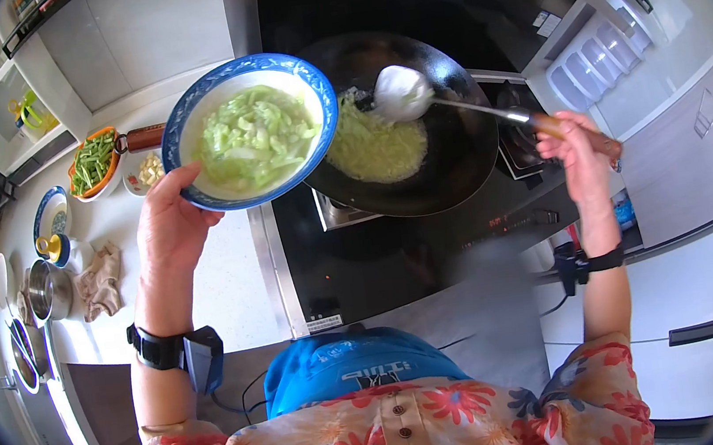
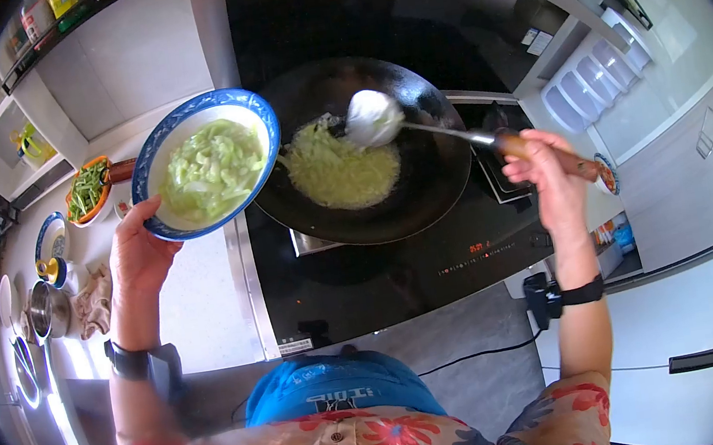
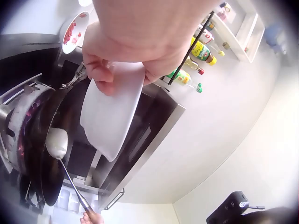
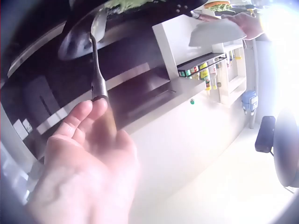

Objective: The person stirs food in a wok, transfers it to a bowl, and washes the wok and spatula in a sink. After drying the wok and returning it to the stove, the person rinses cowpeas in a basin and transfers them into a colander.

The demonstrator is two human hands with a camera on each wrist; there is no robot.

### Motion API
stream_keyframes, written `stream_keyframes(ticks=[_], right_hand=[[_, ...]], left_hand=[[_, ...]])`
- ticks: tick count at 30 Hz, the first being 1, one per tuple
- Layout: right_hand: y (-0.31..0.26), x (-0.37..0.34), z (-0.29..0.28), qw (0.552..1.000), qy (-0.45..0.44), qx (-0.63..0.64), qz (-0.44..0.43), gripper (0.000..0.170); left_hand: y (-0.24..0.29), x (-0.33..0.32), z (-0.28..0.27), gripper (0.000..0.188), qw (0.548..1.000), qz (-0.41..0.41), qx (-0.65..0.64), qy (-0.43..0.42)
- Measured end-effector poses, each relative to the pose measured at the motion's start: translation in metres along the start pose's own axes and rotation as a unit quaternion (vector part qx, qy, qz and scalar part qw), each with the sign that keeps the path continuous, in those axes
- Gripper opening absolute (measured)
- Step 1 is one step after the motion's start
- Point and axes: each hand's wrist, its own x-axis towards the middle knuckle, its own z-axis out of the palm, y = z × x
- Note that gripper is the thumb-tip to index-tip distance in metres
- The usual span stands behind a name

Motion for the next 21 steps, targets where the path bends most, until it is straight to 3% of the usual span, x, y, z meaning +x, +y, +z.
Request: stream_keyframes(ticks=[4,7,9,13,18,21], right_hand=[[-0.034,0.030,-0.032,0.997,0.025,-0.072,0.008,0.029],[-0.032,0.039,-0.041,0.995,-0.009,-0.069,0.067,0.031],[0.000,0.027,-0.022,0.983,0.003,0.060,0.175,0.030],[0.050,-0.013,0.030,0.950,0.045,0.211,0.224,0.032],[0.047,-0.028,0.035,0.935,0.086,0.254,0.230,0.032],[0.034,-0.023,0.028,0.942,0.097,0.241,0.214,0.030]], left_hand=[[0.004,-0.006,-0.015,0.020,1.000,0.007,-0.007,-0.028],[0.008,-0.014,-0.015,0.021,1.000,0.008,0.016,-0.003],[0.008,-0.016,-0.014,0.022,1.000,0.008,0.004,0.014],[0.006,-0.015,-0.018,0.023,0.999,0.010,0.018,0.039],[0.006,-0.014,-0.015,0.025,0.999,0.004,0.035,0.032],[0.004,-0.010,-0.018,0.024,0.999,-0.017,0.040,-0.019]])
